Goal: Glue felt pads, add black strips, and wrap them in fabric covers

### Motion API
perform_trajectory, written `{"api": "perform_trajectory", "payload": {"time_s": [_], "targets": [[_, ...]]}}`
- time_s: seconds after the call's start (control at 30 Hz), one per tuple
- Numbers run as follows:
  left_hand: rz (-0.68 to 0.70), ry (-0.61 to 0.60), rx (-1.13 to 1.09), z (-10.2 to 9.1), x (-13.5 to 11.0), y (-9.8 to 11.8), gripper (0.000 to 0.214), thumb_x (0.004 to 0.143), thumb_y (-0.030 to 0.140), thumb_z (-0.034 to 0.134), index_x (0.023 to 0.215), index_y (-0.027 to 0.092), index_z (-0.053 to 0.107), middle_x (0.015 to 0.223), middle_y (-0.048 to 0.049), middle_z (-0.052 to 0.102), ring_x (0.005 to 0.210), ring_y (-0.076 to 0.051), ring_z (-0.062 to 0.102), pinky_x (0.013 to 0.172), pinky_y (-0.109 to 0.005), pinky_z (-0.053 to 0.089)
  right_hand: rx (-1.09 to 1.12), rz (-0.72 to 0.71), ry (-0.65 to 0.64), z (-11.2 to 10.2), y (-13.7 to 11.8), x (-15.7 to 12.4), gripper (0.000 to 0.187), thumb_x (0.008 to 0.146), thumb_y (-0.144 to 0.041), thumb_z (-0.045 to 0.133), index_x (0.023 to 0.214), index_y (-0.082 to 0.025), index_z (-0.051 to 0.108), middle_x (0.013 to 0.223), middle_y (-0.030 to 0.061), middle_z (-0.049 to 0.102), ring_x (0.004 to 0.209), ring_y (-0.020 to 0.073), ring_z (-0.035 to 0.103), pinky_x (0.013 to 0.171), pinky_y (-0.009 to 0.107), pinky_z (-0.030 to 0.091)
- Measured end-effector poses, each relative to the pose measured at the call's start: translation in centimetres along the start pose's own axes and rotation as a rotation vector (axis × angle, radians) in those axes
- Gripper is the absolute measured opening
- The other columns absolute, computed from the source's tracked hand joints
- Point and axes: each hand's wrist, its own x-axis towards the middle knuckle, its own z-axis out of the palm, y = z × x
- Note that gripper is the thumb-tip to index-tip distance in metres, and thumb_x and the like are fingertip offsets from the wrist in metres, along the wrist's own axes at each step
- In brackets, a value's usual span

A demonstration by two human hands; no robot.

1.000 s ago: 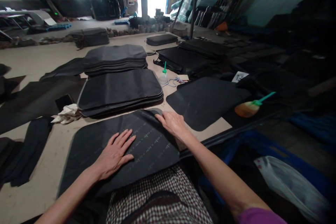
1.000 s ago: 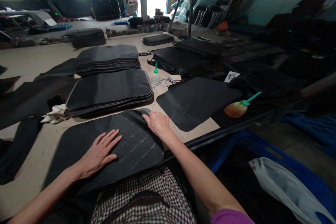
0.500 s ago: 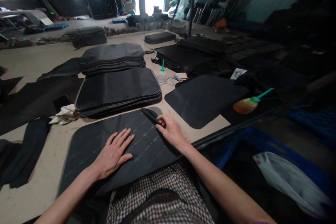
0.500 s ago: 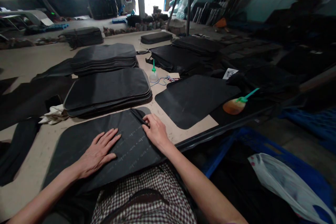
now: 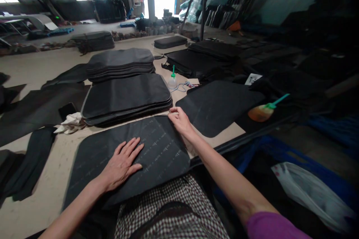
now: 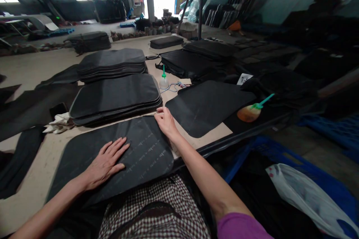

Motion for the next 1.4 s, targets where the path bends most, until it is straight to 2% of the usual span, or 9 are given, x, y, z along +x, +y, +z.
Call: {"api": "perform_trajectory", "payload": {"time_s": [0.13,0.3,0.4,0.5,0.63,0.83,1.07,1.23,1.4], "targets": [[0.004,0.004,-0.003,-0.2,0.0,0.0,0.07,0.104,0.058,0.04,0.165,0.031,0.02,0.171,-0.0062,0.02,0.157,-0.026,0.022,0.124,-0.047,0.02,0.021,0.011,-0.001,0.3,0.6,1.5,0.032,0.08,-0.038,0.06,0.107,-0.02,0.058,0.088,0.0016,0.068,0.074,0.0159,0.064,0.071,0.03,0.052],[0.003,0.015,-0.001,-0.2,0.0,0.1,0.07,0.104,0.057,0.04,0.165,0.031,0.019,0.171,-0.007,0.021,0.156,-0.026,0.024,0.125,-0.046,0.02,0.047,-0.028,-0.034,0.9,1.1,2.3,0.038,0.079,-0.039,0.061,0.112,-0.021,0.053,0.102,0.0037,0.07,0.081,0.0152,0.069,0.072,0.028,0.054],[0.004,0.028,-0.006,-0.1,0.0,0.1,0.07,0.104,0.058,0.041,0.165,0.031,0.02,0.171,-0.0066,0.022,0.156,-0.026,0.024,0.125,-0.046,0.02,0.002,-0.057,-0.029,0.9,1.2,2.6,0.035,0.08,-0.034,0.058,0.112,-0.021,0.053,0.112,0.0048,0.069,0.083,0.0139,0.07,0.076,0.028,0.054],[0.008,0.028,-0.01,-0.1,0.0,0.1,0.07,0.104,0.058,0.041,0.165,0.031,0.02,0.171,-0.0067,0.022,0.156,-0.026,0.024,0.125,-0.046,0.019,-0.108,-0.079,0.016,0.4,1.1,2.8,0.03,0.083,-0.028,0.053,0.112,-0.021,0.055,0.116,0.006,0.066,0.083,0.014,0.067,0.08,0.031,0.054],[0.008,0.026,-0.008,0.1,0.0,0.0,0.07,0.103,0.058,0.041,0.165,0.031,0.02,0.171,-0.0069,0.022,0.156,-0.025,0.024,0.126,-0.046,0.018,-0.319,-0.119,0.069,-0.8,1.1,2.7,0.025,0.087,-0.023,0.051,0.109,-0.02,0.062,0.115,0.0077,0.063,0.093,0.0182,0.062,0.088,0.034,0.049],[0.005,0.013,0.0,0.1,0.0,0.0,0.07,0.103,0.058,0.04,0.165,0.031,0.02,0.171,-0.0069,0.02,0.157,-0.025,0.022,0.125,-0.046,0.018,-0.602,-0.15,-0.074,-1.1,1.5,2.4,0.014,0.092,-0.026,0.058,0.095,-0.021,0.071,0.101,0.0063,0.062,0.101,0.0219,0.058,0.092,0.033,0.044],[0.001,0.006,0.006,0.1,0.0,0.0,0.07,0.104,0.058,0.04,0.165,0.031,0.02,0.171,-0.0064,0.02,0.157,-0.025,0.023,0.125,-0.047,0.019,-0.803,-0.17,-0.109,-0.1,1.5,2.7,0.017,0.093,-0.025,0.065,0.107,-0.018,0.07,0.111,0.0113,0.06,0.108,0.026,0.054,0.095,0.036,0.042],[0.004,0.028,-0.013,0.1,0.0,0.1,0.07,0.103,0.058,0.041,0.165,0.031,0.02,0.171,-0.0064,0.022,0.156,-0.025,0.025,0.125,-0.046,0.019,-0.871,-0.237,-0.12,0.8,-0.3,0.7,0.016,0.095,-0.023,0.062,0.109,-0.018,0.067,0.116,0.0126,0.06,0.11,0.0276,0.052,0.097,0.038,0.042],[0.008,0.023,-0.008,-0.2,0.1,0.2,0.068,0.104,0.057,0.041,0.164,0.03,0.023,0.171,-0.0063,0.022,0.156,-0.025,0.024,0.125,-0.047,0.019,-0.867,-0.429,-0.286,4.5,-3.3,-4.0,0.015,0.1,-0.029,0.057,0.109,-0.02,0.066,0.115,0.0081,0.061,0.106,0.0243,0.053,0.091,0.035,0.046]]}}
